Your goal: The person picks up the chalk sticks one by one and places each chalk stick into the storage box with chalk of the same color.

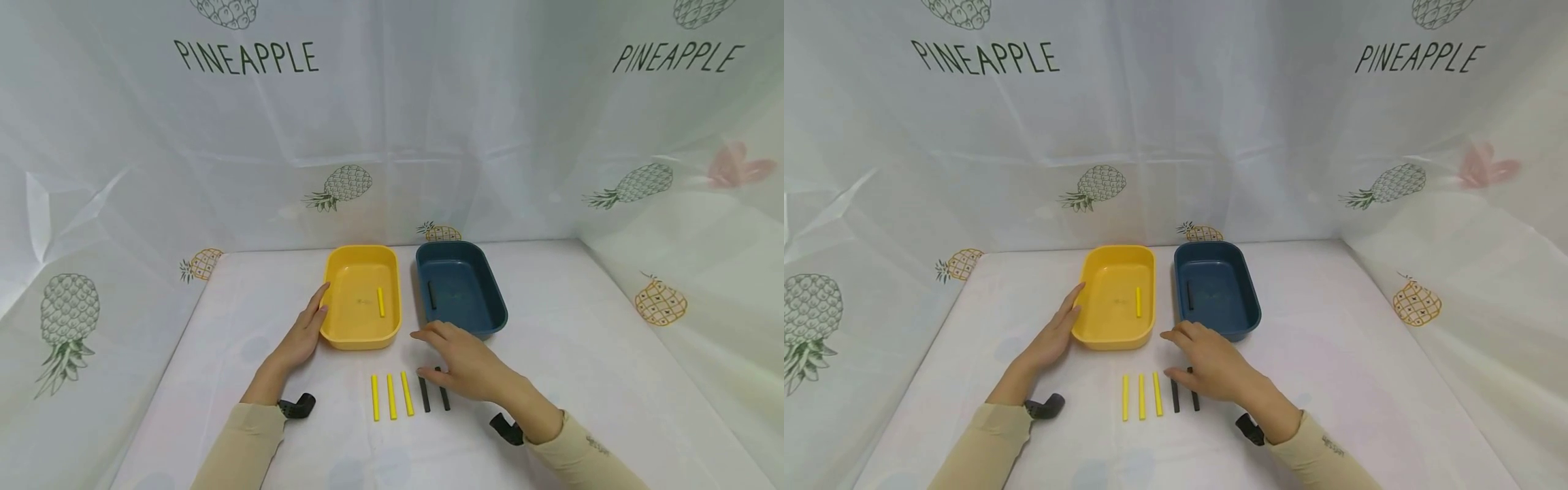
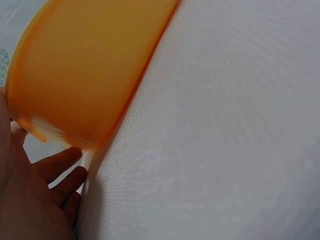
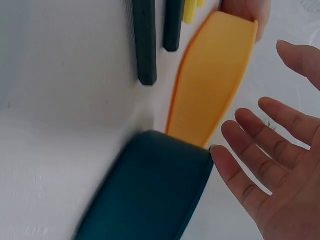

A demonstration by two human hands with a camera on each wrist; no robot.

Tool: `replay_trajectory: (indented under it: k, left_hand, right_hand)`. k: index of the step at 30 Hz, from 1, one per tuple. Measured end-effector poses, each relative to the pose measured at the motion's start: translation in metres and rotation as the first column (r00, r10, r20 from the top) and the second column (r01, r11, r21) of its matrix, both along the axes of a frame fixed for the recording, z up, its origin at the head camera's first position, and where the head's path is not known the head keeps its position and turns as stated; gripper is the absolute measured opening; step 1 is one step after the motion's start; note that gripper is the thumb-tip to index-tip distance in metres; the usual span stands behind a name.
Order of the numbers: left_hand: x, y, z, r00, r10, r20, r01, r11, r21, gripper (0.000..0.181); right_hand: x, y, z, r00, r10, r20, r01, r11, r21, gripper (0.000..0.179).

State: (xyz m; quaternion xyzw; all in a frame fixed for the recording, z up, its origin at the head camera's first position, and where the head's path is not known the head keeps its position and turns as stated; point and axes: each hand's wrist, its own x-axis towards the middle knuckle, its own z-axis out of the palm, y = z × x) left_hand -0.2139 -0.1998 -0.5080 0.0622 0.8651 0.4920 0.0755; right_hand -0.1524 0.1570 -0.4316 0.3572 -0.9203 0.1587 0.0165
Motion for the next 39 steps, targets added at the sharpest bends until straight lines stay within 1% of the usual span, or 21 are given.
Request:
replay_trajectory:
  k: [5,12,16,19,22,27,30,34,39]
  left_hand:
    - [-0.003,0.003,0.002,1.000,-0.013,-0.012,0.013,1.000,-0.004,0.054]
    - [-0.008,0.007,0.004,0.999,-0.026,-0.018,0.026,1.000,-0.004,0.054]
    - [-0.010,0.009,0.006,0.999,-0.031,-0.025,0.031,1.000,-0.006,0.054]
    - [-0.011,0.010,0.007,0.999,-0.032,-0.026,0.032,0.999,-0.007,0.053]
    - [-0.011,0.011,0.007,0.999,-0.030,-0.027,0.030,1.000,-0.006,0.053]
    - [-0.008,0.010,0.003,0.999,-0.028,-0.028,0.028,1.000,-0.012,0.053]
    - [-0.004,0.007,0.002,1.000,-0.013,-0.022,0.013,1.000,-0.015,0.054]
    - [0.000,0.004,0.001,1.000,0.001,-0.010,-0.001,1.000,-0.023,0.054]
    - [0.002,0.001,-0.001,1.000,-0.001,-0.021,0.001,1.000,-0.015,0.053]
  right_hand:
    - [0.001,-0.005,-0.004,1.000,0.016,0.013,-0.016,1.000,0.022,0.058]
    - [0.003,-0.017,-0.006,0.999,0.003,0.047,-0.006,0.998,0.059,0.063]
    - [0.005,-0.025,-0.008,0.998,0.026,0.056,-0.031,0.996,0.084,0.063]
    - [0.006,-0.031,-0.011,0.997,0.042,0.064,-0.049,0.991,0.122,0.064]
    - [0.008,-0.038,-0.015,0.996,0.050,0.080,-0.061,0.986,0.153,0.067]
    - [0.014,-0.052,-0.024,0.991,0.068,0.116,-0.090,0.977,0.191,0.073]
    - [0.016,-0.060,-0.028,0.990,0.093,0.103,-0.114,0.967,0.227,0.074]
    - [0.017,-0.069,-0.030,0.988,0.120,0.102,-0.142,0.960,0.243,0.073]
    - [0.019,-0.076,-0.029,0.984,0.148,0.098,-0.168,0.954,0.249,0.069]
